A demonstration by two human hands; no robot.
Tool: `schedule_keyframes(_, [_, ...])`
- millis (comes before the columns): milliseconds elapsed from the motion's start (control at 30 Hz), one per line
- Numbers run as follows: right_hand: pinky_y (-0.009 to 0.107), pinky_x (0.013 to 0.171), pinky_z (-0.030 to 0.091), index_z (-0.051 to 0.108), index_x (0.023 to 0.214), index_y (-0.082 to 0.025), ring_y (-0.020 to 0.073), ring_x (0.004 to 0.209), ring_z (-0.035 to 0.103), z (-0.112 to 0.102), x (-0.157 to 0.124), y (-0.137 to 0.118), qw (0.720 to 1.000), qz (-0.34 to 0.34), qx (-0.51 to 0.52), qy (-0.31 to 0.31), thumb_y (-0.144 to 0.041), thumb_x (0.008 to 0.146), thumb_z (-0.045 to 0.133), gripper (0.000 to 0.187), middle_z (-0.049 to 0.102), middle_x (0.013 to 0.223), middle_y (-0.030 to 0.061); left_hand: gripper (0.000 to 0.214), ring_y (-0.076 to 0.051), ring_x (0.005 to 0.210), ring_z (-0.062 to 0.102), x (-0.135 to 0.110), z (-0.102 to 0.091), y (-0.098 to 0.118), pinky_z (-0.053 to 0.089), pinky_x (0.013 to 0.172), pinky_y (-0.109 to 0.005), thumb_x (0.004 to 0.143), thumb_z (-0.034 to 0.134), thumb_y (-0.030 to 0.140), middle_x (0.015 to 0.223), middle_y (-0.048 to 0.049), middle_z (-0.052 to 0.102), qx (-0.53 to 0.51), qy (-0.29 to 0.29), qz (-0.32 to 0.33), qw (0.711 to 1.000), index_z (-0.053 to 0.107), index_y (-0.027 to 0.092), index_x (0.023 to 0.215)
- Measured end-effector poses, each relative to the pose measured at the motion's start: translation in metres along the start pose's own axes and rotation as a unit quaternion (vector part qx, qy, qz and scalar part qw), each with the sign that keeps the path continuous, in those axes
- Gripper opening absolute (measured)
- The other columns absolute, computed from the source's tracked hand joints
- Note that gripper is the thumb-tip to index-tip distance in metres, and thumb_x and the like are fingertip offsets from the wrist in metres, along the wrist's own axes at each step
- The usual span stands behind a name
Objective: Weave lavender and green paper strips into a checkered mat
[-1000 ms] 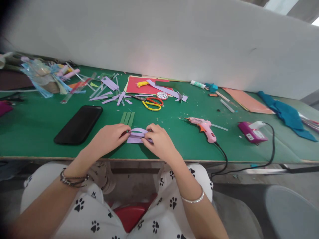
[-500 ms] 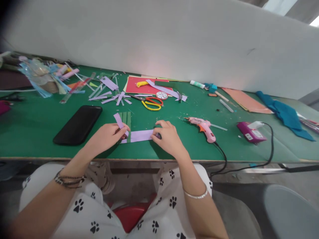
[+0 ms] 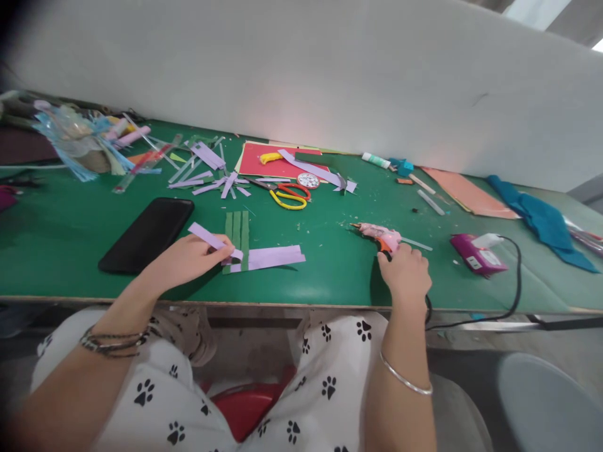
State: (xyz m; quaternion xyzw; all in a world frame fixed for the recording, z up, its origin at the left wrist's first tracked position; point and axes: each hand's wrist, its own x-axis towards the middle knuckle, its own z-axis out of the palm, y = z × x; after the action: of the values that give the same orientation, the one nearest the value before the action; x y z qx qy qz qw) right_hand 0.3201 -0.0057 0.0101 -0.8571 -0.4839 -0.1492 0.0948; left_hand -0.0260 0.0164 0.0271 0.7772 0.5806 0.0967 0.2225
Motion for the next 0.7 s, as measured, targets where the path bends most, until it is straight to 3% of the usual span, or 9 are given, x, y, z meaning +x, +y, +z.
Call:
schedule_keyframes(200, [0.038,0.06,0.042,0.058,0.089,-0.01,0.0302,0.076,0.059,-0.008,0.008,-0.004,0.995,0.018,-0.02,-0.097,-0.022,0.079,0.034,0.028,0.06,0.082,0.0195,0.037,-0.018,0.075,0.061,-0.001,-0.003,-0.007,0.043,0.069,-0.025,0.081,0.032,0.044,0.078,0.0024,0.069,-0.061,-0.019,0.021,0.998,0.061,0.024,0.069])
schedule_keyframes(300, [0.039,0.058,0.041,0.053,0.099,-0.009,0.0304,0.072,0.059,-0.018,0.0,-0.015,0.998,0.035,0.029,-0.051,-0.024,0.079,0.032,0.032,0.06,0.082,0.0197,0.035,-0.018,0.078,0.064,0.001,-0.002,-0.012,0.045,0.072,-0.024,0.08,0.035,0.045,0.079,0.0027,0.07,-0.125,-0.032,0.027,0.991,0.062,0.024,0.07])
schedule_keyframes(400, [0.036,0.057,0.041,0.05,0.099,-0.016,0.0262,0.069,0.057,-0.022,-0.013,-0.029,0.991,-0.047,0.128,0.017,-0.028,0.079,0.031,0.03,0.06,0.082,0.0144,0.032,-0.018,0.081,0.065,0.003,0.0,-0.017,0.048,0.074,-0.024,0.079,0.039,0.045,0.081,0.0024,0.071,-0.192,-0.054,0.032,0.979,0.061,0.023,0.073])
schedule_keyframes(500, [0.034,0.06,0.043,0.051,0.097,-0.017,0.0239,0.072,0.058,-0.02,-0.028,-0.047,0.971,-0.154,0.185,0.009,-0.033,0.078,0.037,0.029,0.062,0.084,0.0119,0.031,-0.017,0.084,0.065,0.003,0.001,-0.021,0.049,0.075,-0.023,0.078,0.041,0.047,0.085,0.0017,0.071,-0.244,-0.072,0.025,0.967,0.061,0.023,0.077])
schedule_keyframes(567, [0.034,0.061,0.044,0.051,0.101,-0.016,0.0248,0.079,0.058,-0.017,-0.037,-0.06,0.956,-0.22,0.195,0.016,-0.041,0.078,0.04,0.036,0.062,0.092,0.0128,0.031,-0.017,0.086,0.065,0.003,0.0,-0.022,0.05,0.076,-0.023,0.078,0.042,0.047,0.086,0.0014,0.071,-0.26,-0.081,0.021,0.962,0.061,0.023,0.078])
schedule_keyframes(700, [0.03,0.055,0.042,0.051,0.106,-0.015,0.0243,0.08,0.059,-0.013,-0.051,-0.077,0.945,-0.274,0.175,0.028,-0.054,0.081,0.041,0.047,0.062,0.098,0.0131,0.03,-0.018,0.085,0.065,0.002,-0.004,-0.02,0.051,0.079,-0.027,0.077,0.043,0.046,0.083,0.0007,0.071,-0.265,-0.089,0.021,0.96,0.06,0.022,0.075])
